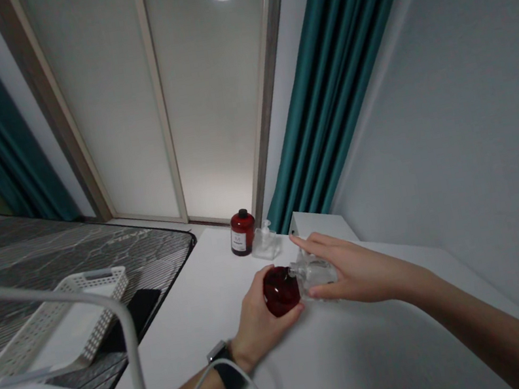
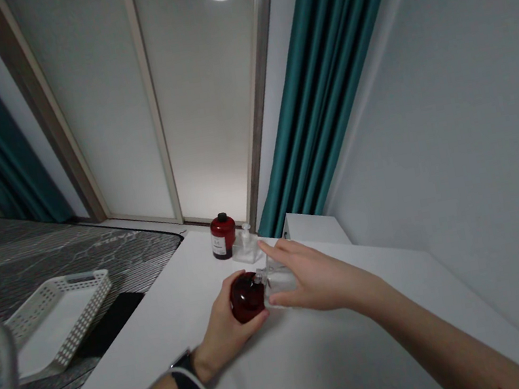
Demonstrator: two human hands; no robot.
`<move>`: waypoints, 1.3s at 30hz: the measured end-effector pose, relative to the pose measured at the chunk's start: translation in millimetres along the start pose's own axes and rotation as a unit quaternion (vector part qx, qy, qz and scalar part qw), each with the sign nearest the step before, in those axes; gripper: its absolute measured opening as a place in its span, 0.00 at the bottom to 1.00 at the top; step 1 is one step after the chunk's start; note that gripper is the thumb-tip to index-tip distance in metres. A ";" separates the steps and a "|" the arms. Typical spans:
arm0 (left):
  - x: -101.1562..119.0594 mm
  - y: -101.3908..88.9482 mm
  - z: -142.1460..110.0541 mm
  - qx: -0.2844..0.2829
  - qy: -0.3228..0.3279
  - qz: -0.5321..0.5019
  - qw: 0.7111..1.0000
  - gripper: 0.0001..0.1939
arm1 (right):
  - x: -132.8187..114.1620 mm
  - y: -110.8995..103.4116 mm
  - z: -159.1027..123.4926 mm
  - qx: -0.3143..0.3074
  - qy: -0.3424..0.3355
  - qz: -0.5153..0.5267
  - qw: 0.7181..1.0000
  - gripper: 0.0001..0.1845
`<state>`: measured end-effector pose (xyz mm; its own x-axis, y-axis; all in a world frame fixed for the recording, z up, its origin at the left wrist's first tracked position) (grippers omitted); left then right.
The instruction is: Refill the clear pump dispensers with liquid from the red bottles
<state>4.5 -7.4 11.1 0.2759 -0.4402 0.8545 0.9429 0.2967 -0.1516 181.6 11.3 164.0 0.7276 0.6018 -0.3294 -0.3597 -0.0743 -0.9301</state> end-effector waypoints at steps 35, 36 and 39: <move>-0.1 -0.9 1.8 0.021 0.007 -0.023 1.000 0.35 | -3.1 -0.6 7.5 -0.016 -0.006 -0.021 1.000 0.47; -0.3 -1.3 2.3 0.021 0.006 -0.023 0.999 0.35 | -3.4 -0.7 8.2 -0.015 -0.009 -0.020 1.000 0.47; -1.6 -1.6 3.0 0.020 0.002 -0.024 1.000 0.35 | -4.7 -1.4 10.0 -0.015 -0.015 -0.015 1.000 0.47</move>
<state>2.0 -4.6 11.5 0.2323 -0.4577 0.8582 0.9466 0.3092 -0.0913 172.9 16.5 168.5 0.7204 0.6272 -0.2962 -0.3197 -0.0787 -0.9443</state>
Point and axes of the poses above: each hand's wrist, its own z-axis towards the middle knuckle, its own y-axis out of the palm, x = y × z, the point moved 2 cm from there along z, towards the middle knuckle, and after that the axes turned 13 degrees about x, right-handed, at the moved point
